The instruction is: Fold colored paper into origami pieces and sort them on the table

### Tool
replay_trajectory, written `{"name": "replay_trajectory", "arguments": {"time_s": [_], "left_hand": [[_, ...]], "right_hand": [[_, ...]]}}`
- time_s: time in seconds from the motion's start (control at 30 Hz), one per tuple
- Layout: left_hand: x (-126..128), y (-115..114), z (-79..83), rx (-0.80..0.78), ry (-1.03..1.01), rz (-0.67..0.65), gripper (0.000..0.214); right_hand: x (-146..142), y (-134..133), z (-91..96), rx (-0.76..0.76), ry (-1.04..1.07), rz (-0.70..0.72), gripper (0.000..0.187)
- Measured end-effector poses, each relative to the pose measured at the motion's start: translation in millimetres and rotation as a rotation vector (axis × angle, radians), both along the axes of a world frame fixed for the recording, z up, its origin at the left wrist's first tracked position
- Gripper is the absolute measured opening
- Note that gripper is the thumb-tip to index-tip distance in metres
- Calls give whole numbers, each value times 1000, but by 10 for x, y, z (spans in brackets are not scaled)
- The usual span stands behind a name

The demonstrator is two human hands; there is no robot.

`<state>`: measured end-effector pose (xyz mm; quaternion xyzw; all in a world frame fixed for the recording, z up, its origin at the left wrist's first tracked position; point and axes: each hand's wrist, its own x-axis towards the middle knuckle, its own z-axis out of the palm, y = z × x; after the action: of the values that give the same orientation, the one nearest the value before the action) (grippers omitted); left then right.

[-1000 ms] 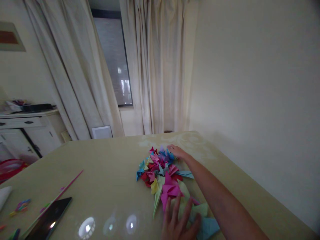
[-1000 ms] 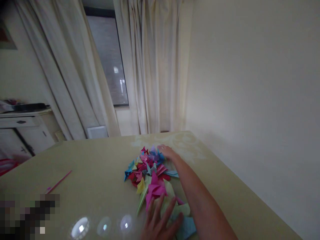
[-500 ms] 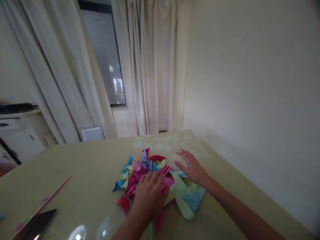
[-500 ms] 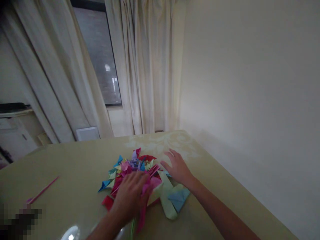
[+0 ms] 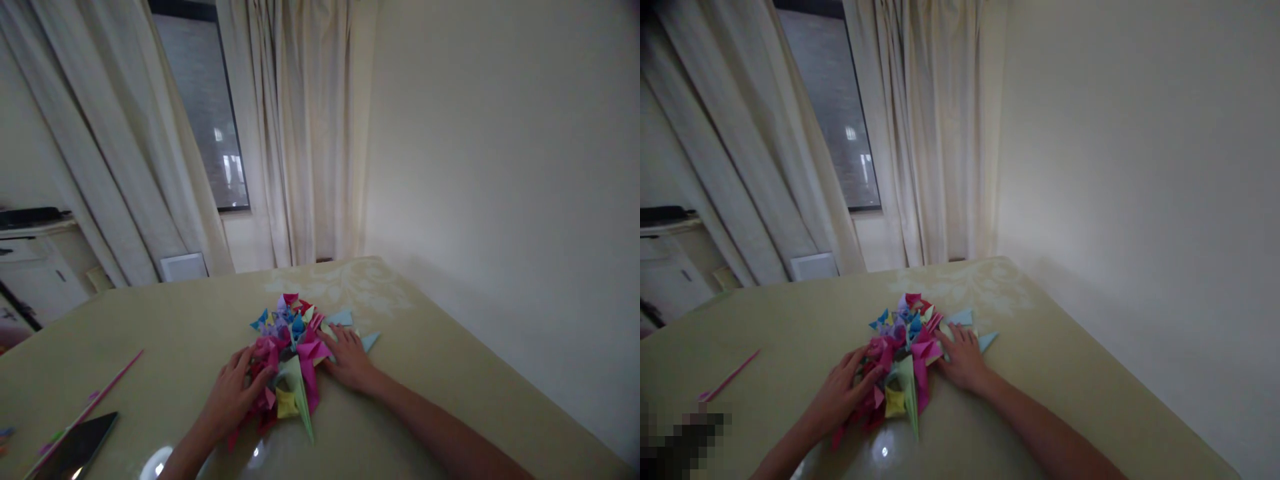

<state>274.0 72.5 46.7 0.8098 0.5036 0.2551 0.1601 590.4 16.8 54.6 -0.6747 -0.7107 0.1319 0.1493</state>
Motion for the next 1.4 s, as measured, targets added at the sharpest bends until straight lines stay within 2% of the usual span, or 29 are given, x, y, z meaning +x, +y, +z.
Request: {"name": "replay_trajectory", "arguments": {"time_s": [0.1,0.2,0.3,0.37,0.4,0.47,0.57,0.67,0.73,0.8,0.83,0.9,0.97,1.03,1.1,1.2,1.3,1.4], "left_hand": [[-168,-376,-205,38,-31,64,71],[-195,-761,-520,148,-50,63,71],[-10,-1019,-777,236,-20,-24,89],[198,-1104,-821,256,38,-88,99],[307,-1125,-794,266,72,-129,102],[489,-1128,-640,302,135,-223,104],[598,-1015,-235,398,184,-284,94],[551,-688,198,467,159,-109,64],[504,-355,398,425,168,33,53],[470,7,484,339,225,132,57],[452,174,486,279,252,168,62],[396,431,432,120,289,176,68],[297,551,346,1,292,124,66],[166,531,271,-33,282,61,60],[45,401,218,-21,224,9,58],[-48,102,161,-33,10,-67,61],[-103,-210,83,-24,-140,-117,64],[-317,-489,-51,96,-100,-71,70]], "right_hand": [[-80,339,-15,30,26,8,67],[-213,579,-22,49,63,29,66],[-374,735,1,51,120,94,71],[-437,807,46,44,165,182,76],[-437,834,79,41,189,232,79],[-360,857,167,49,235,313,88],[-112,729,314,111,284,306,94],[37,290,385,205,291,179,72],[-32,-135,343,250,275,119,61],[-206,-539,237,235,213,258,72],[-302,-693,171,215,173,370,83],[-446,-857,45,164,100,539,90],[-484,-821,-35,122,67,502,87],[-436,-640,-56,97,58,326,81],[-374,-391,-40,93,52,178,75],[-392,-30,-12,121,60,87,67],[-526,228,15,179,76,107,62],[-591,410,99,231,77,149,54]]}}
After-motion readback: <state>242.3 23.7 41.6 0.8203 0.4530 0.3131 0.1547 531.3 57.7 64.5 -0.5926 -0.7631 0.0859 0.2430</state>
